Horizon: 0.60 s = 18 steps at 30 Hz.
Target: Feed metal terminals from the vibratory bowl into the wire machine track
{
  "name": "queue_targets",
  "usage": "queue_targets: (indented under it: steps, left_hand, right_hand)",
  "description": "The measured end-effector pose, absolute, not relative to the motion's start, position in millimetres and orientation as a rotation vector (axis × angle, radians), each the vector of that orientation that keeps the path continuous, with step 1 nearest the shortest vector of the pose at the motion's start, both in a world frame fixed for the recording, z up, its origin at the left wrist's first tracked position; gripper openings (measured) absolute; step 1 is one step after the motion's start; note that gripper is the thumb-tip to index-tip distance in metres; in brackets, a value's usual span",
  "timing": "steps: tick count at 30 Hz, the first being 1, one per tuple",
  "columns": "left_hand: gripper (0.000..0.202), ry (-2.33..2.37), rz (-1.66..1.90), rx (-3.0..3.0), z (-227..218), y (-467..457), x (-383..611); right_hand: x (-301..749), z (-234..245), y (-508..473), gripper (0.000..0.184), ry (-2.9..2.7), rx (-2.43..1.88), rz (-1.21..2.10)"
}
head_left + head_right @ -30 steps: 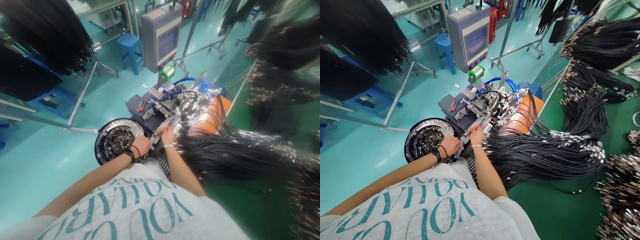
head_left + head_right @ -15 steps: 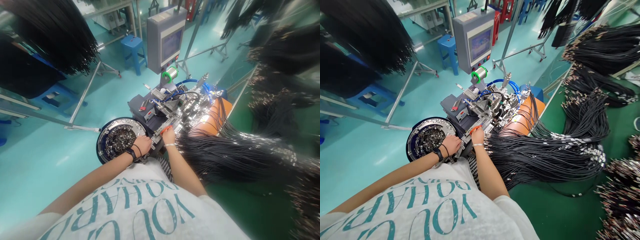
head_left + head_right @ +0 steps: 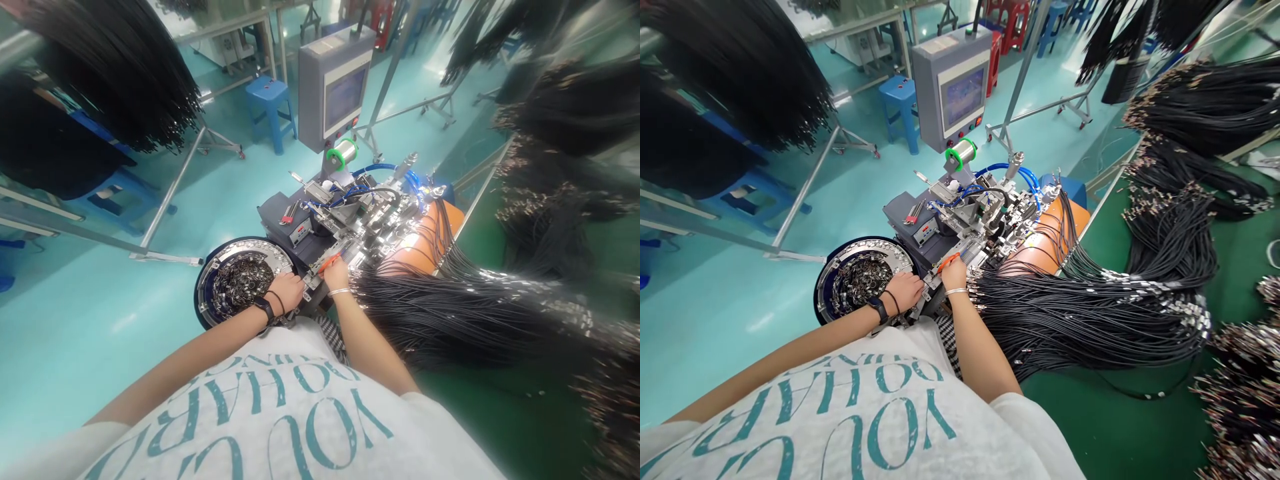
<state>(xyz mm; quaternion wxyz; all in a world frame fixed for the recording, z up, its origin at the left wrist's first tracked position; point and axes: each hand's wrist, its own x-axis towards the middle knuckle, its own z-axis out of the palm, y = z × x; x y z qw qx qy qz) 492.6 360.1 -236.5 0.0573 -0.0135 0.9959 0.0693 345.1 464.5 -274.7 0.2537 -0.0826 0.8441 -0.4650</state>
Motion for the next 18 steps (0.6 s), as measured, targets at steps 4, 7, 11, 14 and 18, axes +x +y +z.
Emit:
queue_targets:
  steps: [4,7,11,14,18]
  left_hand:
    - [0.030,3.024,0.220,-0.036,-238,359,491]
    - [0.031,3.027,0.226,-0.032,-240,359,491]
    - [0.029,3.032,0.227,-0.031,-240,360,492]
    - [0.026,3.038,0.228,-0.030,-241,359,492]
    - [0.023,3.050,0.227,-0.028,-242,359,492]
  right_hand:
    - [364,-278,473,0.013,2.202,-0.145,-1.478]
    - [375,-276,480,0.022,2.171,-0.118,-1.599]
    - [382,-271,489,0.032,2.211,-0.060,-1.695]
    - [381,-268,492,0.033,2.256,-0.108,-1.695]
    - [376,-268,490,0.030,2.305,-0.210,-1.646]
